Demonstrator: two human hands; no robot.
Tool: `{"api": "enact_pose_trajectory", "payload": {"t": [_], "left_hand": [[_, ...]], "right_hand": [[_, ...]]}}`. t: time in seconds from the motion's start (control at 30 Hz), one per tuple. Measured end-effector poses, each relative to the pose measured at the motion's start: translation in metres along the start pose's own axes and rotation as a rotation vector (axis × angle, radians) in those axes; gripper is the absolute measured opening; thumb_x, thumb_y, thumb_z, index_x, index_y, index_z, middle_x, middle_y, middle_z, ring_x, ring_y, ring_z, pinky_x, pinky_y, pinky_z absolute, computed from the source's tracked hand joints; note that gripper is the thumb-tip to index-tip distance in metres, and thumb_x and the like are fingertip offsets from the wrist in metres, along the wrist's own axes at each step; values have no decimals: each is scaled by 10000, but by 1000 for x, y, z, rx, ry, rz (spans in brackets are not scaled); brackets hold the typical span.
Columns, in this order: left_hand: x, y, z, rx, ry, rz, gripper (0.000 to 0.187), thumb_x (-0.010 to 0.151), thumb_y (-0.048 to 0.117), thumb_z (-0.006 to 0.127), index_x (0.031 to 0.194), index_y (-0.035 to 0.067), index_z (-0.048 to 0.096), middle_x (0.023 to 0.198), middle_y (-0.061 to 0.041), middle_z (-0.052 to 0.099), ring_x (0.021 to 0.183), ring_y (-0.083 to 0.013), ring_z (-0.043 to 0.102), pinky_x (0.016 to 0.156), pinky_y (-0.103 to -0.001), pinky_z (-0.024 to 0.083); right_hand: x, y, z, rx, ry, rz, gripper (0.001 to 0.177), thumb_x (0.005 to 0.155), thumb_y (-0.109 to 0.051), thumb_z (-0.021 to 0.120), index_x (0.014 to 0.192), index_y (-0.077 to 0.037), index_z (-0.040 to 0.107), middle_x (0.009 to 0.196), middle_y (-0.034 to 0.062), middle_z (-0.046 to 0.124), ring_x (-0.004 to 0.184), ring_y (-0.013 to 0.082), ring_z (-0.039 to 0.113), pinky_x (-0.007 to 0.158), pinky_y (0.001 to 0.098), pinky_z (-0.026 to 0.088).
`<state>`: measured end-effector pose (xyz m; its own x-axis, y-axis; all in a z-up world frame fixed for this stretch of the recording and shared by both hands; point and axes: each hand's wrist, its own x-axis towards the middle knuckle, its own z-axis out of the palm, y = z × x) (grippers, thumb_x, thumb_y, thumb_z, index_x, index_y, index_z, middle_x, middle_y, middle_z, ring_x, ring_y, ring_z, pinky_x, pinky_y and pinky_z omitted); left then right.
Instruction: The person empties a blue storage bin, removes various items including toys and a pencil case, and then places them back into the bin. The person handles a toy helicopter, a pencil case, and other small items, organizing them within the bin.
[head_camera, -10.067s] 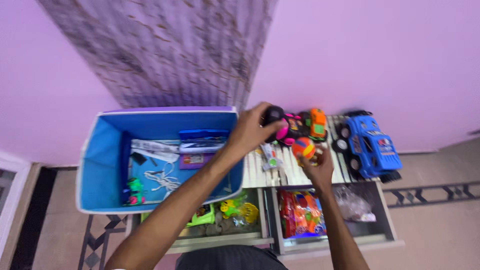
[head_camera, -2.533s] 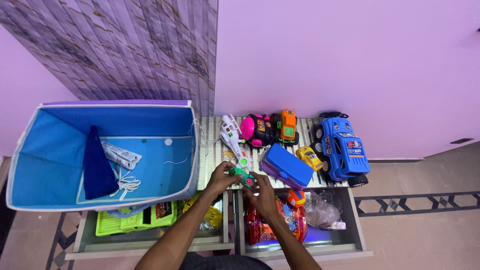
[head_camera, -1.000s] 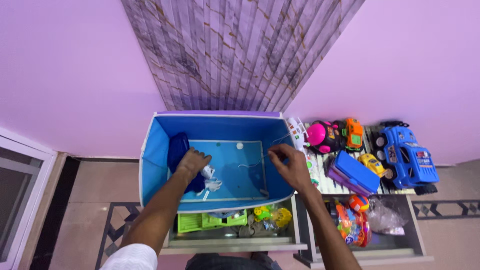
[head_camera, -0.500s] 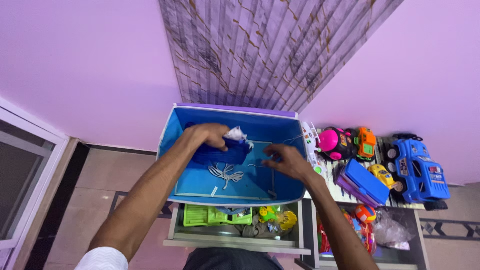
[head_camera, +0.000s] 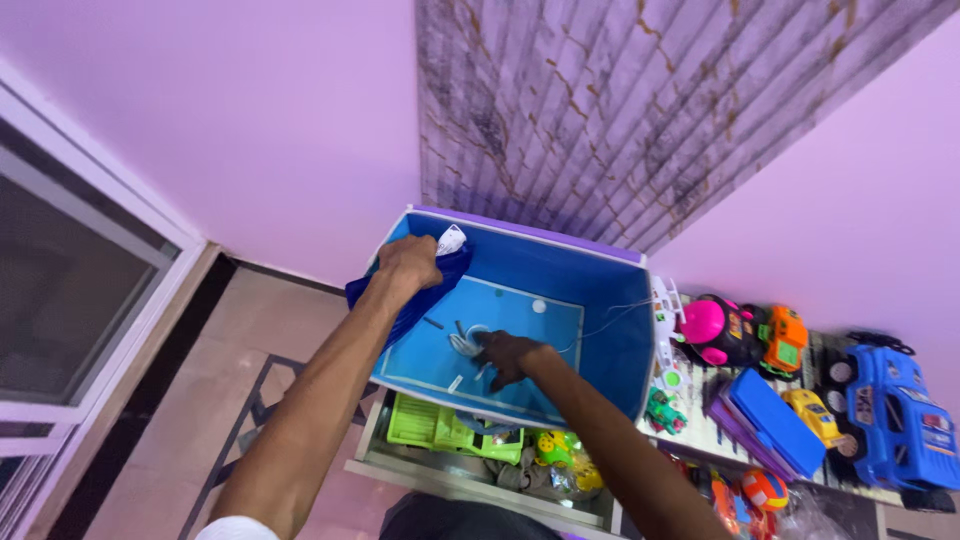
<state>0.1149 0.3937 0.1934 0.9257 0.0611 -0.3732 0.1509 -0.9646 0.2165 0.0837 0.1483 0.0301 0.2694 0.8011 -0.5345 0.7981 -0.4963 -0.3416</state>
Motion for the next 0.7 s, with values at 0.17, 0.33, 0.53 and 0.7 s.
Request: {"api": "enact_pose_trajectory", "payload": {"t": [0.17,0.33,0.53,0.7], "left_hand": [[38,0,43,63,-109,-12,501,763,297,832,1215,94,764,1266,-176,735,1200,-338,691,997,-447,568],[59,7,91,283,-373,77,780,691,398,959,1357,124,658,1573,-246,372,1458,-408,360,1169,-564,340],[23,10,114,356,-472,74,615,691,313,961,1255,179,757,1585,-202,310,1470,-471,291,1188,-559,359],[37,2,175,213,-124,75,365,785,102,848,1141,118,767,1561,-161,293,1421,-454,286,1070,-544,477]], "right_hand": [[-32,-1,-24,96,47,302,628,736,-378,864,1257,-88,668,1380,181,589,1249,359,600,1056,434,495],[-89,12,-50,30,206,519,381,767,-265,853,1055,-58,713,1140,210,695,1125,376,662,979,451,541],[-144,43,-38,125,370,686,187,788,-72,717,972,-77,752,1024,216,728,1017,388,713,907,478,574],[-145,35,-42,252,391,720,223,757,-64,720,975,-90,761,1012,197,739,997,378,721,906,464,577]]}}
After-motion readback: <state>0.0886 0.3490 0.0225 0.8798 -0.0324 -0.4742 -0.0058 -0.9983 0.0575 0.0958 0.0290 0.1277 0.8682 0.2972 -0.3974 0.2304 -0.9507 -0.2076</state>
